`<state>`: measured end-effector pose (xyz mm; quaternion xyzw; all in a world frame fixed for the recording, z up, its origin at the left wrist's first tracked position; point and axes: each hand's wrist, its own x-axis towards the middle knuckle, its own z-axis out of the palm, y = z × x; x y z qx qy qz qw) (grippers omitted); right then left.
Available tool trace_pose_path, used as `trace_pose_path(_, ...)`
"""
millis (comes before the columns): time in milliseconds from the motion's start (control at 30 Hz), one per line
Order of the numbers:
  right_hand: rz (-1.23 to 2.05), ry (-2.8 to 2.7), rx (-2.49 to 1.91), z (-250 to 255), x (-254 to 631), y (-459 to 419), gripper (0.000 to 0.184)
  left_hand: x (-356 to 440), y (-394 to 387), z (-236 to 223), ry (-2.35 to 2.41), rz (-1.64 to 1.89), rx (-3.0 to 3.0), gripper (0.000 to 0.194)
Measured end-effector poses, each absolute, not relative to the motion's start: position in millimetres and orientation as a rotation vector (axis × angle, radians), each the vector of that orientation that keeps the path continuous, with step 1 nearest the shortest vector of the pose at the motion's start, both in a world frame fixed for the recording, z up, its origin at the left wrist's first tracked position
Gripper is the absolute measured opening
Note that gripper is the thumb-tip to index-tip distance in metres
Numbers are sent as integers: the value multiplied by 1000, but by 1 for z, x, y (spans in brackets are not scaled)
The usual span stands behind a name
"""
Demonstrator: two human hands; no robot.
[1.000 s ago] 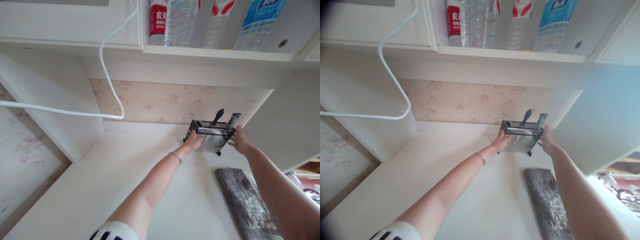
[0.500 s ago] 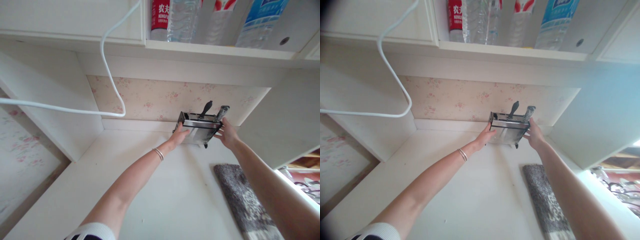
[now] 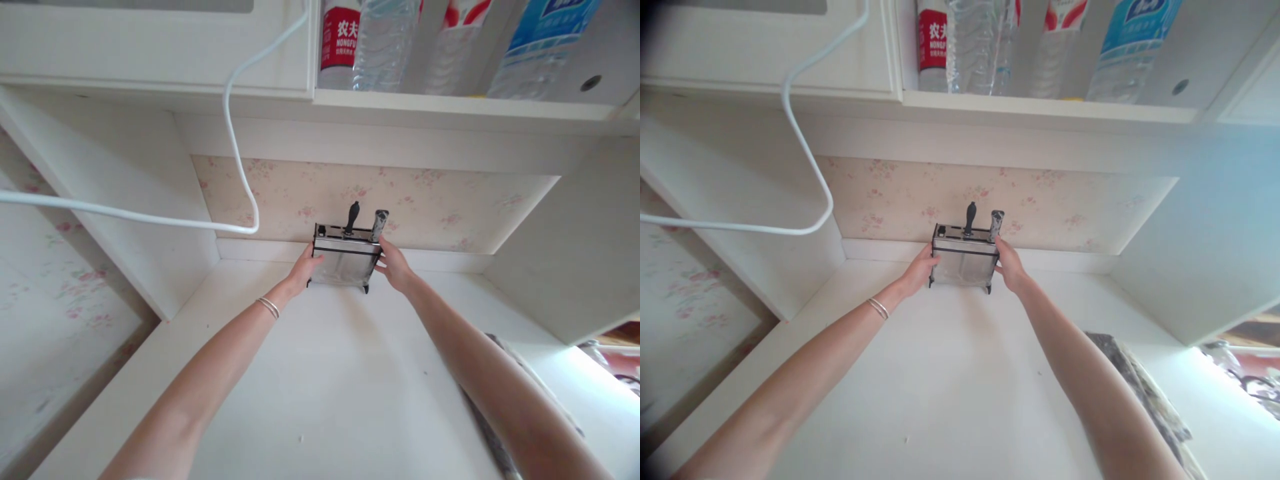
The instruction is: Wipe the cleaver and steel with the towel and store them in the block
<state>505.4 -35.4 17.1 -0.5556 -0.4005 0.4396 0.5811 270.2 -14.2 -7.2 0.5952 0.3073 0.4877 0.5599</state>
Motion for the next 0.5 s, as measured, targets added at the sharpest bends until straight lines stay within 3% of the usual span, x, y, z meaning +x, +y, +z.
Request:
trace_pose_path(233, 1065, -977, -1287, 6, 487, -21, 46, 247, -6, -15, 663, 1186, 1426, 51)
trace_pose_path(500, 1096, -1033, -1265, 3, 482, -23, 39, 228, -5, -9, 774, 1052, 1518, 44)
